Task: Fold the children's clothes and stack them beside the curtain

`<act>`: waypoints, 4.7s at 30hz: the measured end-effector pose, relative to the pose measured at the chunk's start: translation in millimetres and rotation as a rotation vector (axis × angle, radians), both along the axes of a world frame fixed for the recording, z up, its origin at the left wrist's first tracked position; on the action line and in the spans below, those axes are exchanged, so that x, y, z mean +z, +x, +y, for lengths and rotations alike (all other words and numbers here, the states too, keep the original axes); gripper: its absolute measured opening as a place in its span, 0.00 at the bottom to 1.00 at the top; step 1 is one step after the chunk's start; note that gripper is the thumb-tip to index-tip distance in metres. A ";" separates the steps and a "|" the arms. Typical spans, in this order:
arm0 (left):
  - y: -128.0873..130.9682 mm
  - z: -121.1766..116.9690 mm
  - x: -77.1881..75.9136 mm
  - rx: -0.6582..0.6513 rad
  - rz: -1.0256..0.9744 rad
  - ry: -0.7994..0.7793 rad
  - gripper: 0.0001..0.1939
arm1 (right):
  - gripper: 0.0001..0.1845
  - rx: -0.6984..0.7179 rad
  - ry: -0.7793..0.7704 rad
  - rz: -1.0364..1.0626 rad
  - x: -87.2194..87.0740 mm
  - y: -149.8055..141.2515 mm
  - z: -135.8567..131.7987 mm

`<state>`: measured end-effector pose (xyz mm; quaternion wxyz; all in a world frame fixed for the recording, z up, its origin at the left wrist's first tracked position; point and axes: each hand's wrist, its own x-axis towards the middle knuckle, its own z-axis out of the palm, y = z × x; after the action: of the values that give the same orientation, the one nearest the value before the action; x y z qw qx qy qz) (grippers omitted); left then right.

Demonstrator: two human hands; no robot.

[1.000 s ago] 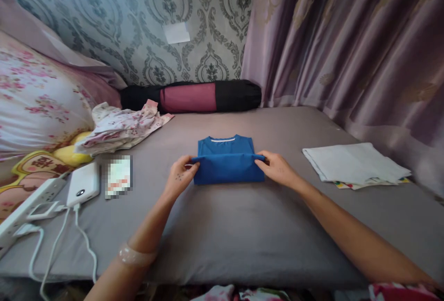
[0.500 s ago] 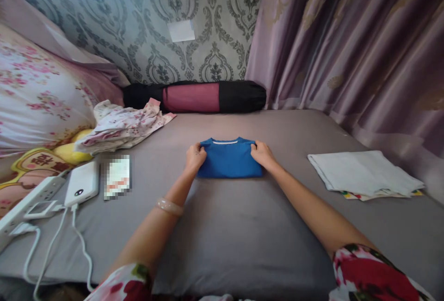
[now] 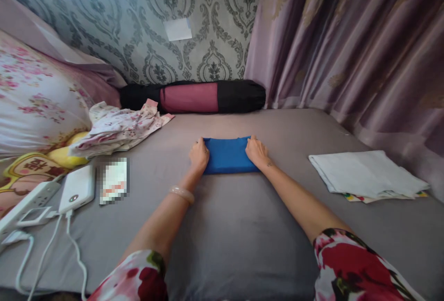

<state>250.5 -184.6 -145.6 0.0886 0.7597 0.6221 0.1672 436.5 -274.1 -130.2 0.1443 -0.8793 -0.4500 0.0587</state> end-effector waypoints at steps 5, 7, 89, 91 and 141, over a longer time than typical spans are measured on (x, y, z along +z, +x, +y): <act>4.0 5.0 -5.2 0.001 0.057 0.001 0.17 | 0.19 -0.005 0.004 -0.023 -7.4 2.4 6.0; 5.1 6.3 -7.2 0.005 0.073 -0.008 0.17 | 0.20 -0.015 -0.001 -0.021 -10.9 3.4 7.8; 26.4 -27.5 -17.4 -0.189 0.185 -0.060 0.41 | 0.35 0.151 0.007 -0.140 -35.6 -39.4 11.0; 19.9 -24.9 -17.1 -0.203 0.182 -0.052 0.40 | 0.35 0.189 -0.030 -0.104 -33.4 -31.1 8.1; 21.6 -18.3 -16.5 -0.438 0.234 0.119 0.28 | 0.31 0.553 0.010 -0.195 -28.2 -44.6 12.9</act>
<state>272.1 -202.9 -162.1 0.0051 0.8944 0.4378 0.0911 391.9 -261.2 -158.4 0.0834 -0.7241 -0.6845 0.0088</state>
